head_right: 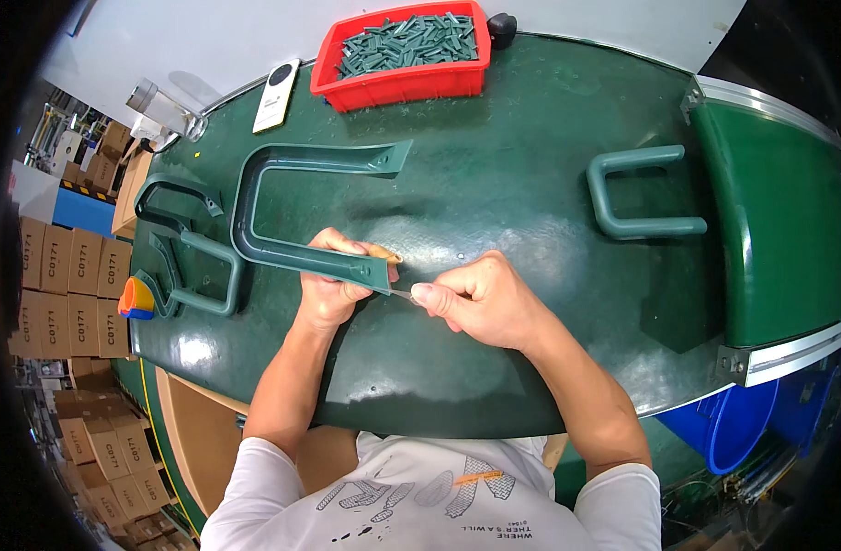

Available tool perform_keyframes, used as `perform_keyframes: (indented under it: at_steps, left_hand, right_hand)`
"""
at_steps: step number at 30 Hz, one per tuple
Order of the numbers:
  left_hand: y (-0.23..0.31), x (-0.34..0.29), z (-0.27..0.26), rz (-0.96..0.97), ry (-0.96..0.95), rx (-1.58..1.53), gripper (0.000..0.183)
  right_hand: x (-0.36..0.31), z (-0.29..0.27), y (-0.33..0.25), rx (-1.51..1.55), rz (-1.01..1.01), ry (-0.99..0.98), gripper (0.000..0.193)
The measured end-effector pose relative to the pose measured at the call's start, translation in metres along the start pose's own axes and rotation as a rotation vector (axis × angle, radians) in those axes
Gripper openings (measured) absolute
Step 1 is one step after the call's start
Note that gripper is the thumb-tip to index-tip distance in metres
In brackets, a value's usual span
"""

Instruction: Inserting plastic pins into holes in curved plastic components and packing them into a box.

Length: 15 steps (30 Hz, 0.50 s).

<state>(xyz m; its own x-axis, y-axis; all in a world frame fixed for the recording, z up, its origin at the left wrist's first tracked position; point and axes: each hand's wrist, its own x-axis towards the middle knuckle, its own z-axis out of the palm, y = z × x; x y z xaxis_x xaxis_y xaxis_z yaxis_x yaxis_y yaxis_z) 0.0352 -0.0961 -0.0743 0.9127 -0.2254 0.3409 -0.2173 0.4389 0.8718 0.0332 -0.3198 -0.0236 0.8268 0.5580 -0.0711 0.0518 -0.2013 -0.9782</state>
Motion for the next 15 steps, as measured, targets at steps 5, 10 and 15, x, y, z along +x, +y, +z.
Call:
perform_keyframes:
  at_steps: [5,10,15]
  left_hand:
    - [0.000,0.000,0.003,-0.013,0.085,0.018,0.042]
    - [0.008,0.011,0.002,-0.014,0.255,-0.023,0.046]
    - [0.002,0.000,0.005,-0.051,-0.003,-0.090,0.045]
  right_hand:
    - [0.000,0.002,0.005,-0.065,-0.107,-0.001,0.046]
    - [0.000,0.021,0.009,-0.293,-0.323,-0.152,0.033]
    - [0.007,-0.014,0.011,-0.128,-0.399,0.495,0.016]
